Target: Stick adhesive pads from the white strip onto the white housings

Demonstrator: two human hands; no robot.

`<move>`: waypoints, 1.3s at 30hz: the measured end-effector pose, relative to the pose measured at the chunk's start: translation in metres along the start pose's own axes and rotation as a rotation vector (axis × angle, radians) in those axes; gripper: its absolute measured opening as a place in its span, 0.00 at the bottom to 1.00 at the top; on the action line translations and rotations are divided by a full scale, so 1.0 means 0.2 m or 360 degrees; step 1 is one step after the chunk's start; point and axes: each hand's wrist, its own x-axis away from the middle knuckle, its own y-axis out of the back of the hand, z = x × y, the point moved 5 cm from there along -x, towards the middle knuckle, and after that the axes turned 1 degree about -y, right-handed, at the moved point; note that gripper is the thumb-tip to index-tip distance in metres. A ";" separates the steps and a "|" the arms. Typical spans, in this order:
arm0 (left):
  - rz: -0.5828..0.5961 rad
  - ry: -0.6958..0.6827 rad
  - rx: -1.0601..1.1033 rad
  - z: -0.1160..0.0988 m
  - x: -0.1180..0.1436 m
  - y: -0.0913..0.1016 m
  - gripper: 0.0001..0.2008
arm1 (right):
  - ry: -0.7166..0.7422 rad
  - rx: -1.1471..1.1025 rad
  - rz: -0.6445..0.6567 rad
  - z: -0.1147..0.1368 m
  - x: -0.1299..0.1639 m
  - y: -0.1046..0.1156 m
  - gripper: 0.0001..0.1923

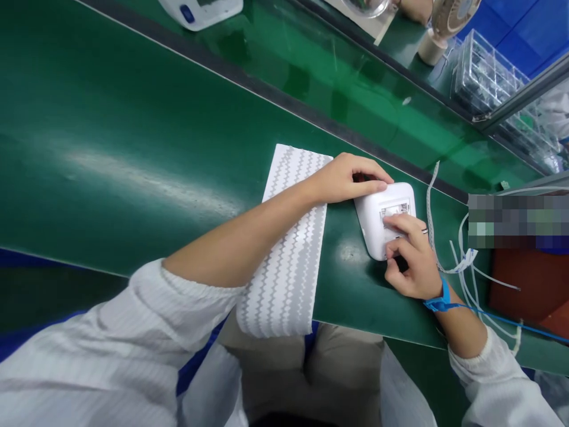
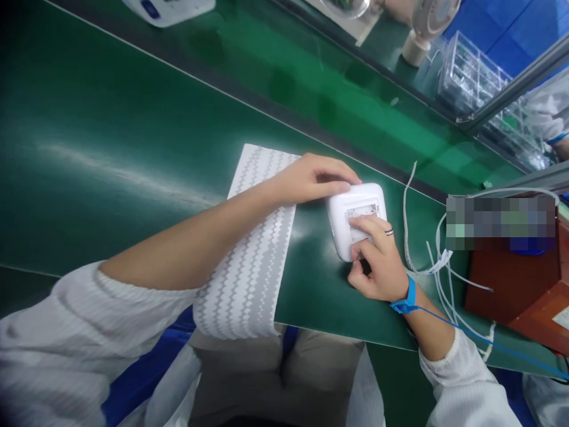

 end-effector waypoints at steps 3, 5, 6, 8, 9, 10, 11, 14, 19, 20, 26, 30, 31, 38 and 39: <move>0.0001 0.0008 0.0002 0.00 0.01 0.00 0.13 | 0.0003 -0.0026 0.0006 0.01 0.00 0.00 0.11; -0.0001 0.0027 -0.0019 -0.01 0.01 0.00 0.13 | -0.0032 -0.0016 0.0025 0.00 0.00 -0.01 0.10; -0.0001 0.0039 -0.0031 -0.01 0.01 0.01 0.13 | -0.0050 -0.0005 0.0038 0.00 0.00 -0.01 0.10; 0.0002 0.0057 -0.0043 -0.01 0.01 0.01 0.13 | -0.0066 0.0013 0.0059 -0.01 0.01 -0.01 0.09; 0.0003 0.0063 -0.0042 -0.01 0.01 0.01 0.13 | -0.0064 0.0018 0.0064 -0.01 0.01 -0.01 0.09; 0.0002 0.0067 -0.0038 -0.02 0.01 0.01 0.13 | -0.0059 0.0021 0.0067 -0.01 0.01 0.00 0.09; 0.0000 0.0068 -0.0033 -0.02 0.01 0.01 0.13 | -0.0056 0.0025 0.0070 -0.01 0.01 0.00 0.09; -0.0005 0.0056 -0.0020 -0.01 0.01 0.01 0.12 | -0.0055 0.0049 0.0079 -0.01 0.00 0.00 0.09; -0.0013 0.0025 -0.0017 -0.02 0.01 0.01 0.12 | 0.0013 0.0037 0.0044 0.01 0.00 0.01 0.11; -0.0014 0.0029 -0.0012 -0.02 0.01 0.00 0.11 | 0.0016 0.0035 0.0044 0.01 0.00 0.01 0.11; -0.0019 0.0045 0.0005 -0.02 0.01 0.00 0.11 | -0.0023 0.0034 0.0076 0.00 0.00 0.01 0.11; -0.0023 0.0043 0.0013 -0.01 0.00 0.00 0.11 | 0.0013 -0.0009 0.0085 0.02 -0.01 0.02 0.11; -0.0023 0.0038 0.0016 -0.01 0.00 0.01 0.11 | 0.0016 -0.0021 0.0094 0.03 -0.01 0.02 0.11; -0.0015 -0.0014 -0.0003 -0.01 0.00 0.01 0.12 | -0.0048 -0.0223 0.0034 0.01 -0.01 0.04 0.11; -0.0014 -0.0019 -0.0008 -0.01 0.00 0.01 0.13 | -0.0052 -0.0241 0.0018 0.00 -0.01 0.04 0.11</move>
